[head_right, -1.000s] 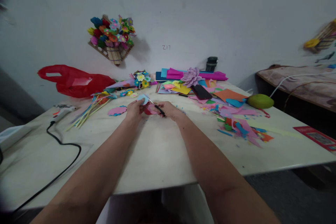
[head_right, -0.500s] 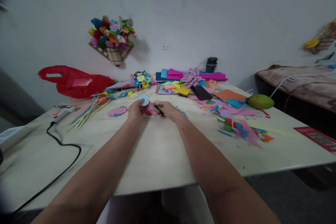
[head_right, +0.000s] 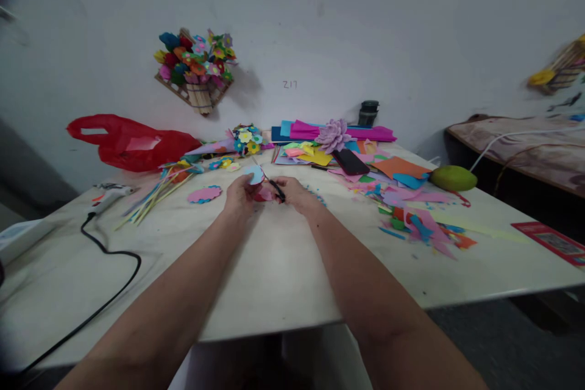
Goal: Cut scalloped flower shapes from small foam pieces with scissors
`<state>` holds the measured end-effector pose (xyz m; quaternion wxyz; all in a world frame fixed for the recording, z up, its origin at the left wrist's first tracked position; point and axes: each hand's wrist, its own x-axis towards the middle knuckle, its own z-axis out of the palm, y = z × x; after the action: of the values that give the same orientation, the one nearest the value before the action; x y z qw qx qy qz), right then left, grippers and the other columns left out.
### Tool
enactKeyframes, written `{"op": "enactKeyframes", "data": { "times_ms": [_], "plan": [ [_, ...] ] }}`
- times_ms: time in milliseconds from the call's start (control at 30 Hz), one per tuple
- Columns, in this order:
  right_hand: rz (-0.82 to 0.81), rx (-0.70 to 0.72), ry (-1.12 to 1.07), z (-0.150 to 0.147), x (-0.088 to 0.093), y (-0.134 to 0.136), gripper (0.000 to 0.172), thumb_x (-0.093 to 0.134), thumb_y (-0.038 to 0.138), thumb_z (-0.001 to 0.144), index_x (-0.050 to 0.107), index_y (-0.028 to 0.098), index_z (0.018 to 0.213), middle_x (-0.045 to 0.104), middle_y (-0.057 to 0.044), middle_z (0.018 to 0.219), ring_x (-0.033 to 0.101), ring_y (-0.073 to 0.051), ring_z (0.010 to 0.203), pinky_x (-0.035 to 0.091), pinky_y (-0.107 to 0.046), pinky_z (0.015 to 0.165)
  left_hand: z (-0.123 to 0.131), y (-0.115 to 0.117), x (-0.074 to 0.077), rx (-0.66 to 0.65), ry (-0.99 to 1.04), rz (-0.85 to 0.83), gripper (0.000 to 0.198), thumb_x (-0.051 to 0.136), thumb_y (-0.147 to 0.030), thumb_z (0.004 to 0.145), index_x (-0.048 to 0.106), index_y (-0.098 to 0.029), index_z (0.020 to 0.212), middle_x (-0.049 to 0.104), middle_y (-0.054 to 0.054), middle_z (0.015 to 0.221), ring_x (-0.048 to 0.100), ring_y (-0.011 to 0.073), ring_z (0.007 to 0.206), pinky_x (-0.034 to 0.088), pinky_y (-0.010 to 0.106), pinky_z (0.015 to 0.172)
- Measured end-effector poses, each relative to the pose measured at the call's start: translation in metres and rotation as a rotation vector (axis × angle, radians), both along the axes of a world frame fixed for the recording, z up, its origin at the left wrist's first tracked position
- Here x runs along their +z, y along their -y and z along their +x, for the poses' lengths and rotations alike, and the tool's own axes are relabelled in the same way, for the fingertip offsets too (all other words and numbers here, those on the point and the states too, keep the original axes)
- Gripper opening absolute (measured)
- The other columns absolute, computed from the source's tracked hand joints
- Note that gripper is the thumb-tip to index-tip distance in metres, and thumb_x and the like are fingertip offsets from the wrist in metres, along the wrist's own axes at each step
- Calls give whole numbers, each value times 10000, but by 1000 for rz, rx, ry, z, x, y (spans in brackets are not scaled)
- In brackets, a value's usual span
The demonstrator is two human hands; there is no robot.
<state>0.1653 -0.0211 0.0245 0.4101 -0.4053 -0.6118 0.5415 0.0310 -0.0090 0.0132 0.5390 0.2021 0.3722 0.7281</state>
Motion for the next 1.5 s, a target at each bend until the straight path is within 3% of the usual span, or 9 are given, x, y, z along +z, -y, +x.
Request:
{"op": "enactKeyframes", "data": {
  "times_ms": [300,700,1067,1300,1500],
  "plan": [
    [20,-10,-30,-1,2,2,268,651,404,715,569,149,709,519,36,523,411,-60,401,229,-206,390,8,10,7,91,-96,55,158,677,-139,578,520,-159,564,488,-39,508,490,73,463,471,230,564],
    [75,-26,-57,-6,0,1,293,647,423,697,529,158,656,516,32,509,405,-60,392,256,-205,385,11,12,10,91,-153,39,159,696,-155,577,539,-167,554,513,-29,486,502,84,463,466,218,535],
    [48,-85,-24,-12,4,3,135,597,270,748,581,146,697,481,48,463,391,-62,355,278,-206,381,14,14,13,131,-171,21,192,703,-146,591,519,-158,537,458,-56,448,457,63,427,425,192,496],
    [64,-81,-44,-12,1,-1,277,737,378,639,580,152,675,483,52,460,382,-57,358,287,-206,363,10,14,11,105,-178,37,202,716,-159,590,523,-155,530,467,-53,449,453,63,424,431,203,508],
    [49,-120,-63,-8,0,-6,206,712,323,687,597,155,714,491,58,448,391,-53,343,293,-194,352,0,10,8,75,-191,69,196,740,-180,574,548,-153,539,495,-40,477,484,71,457,465,222,564]
  ]
}}
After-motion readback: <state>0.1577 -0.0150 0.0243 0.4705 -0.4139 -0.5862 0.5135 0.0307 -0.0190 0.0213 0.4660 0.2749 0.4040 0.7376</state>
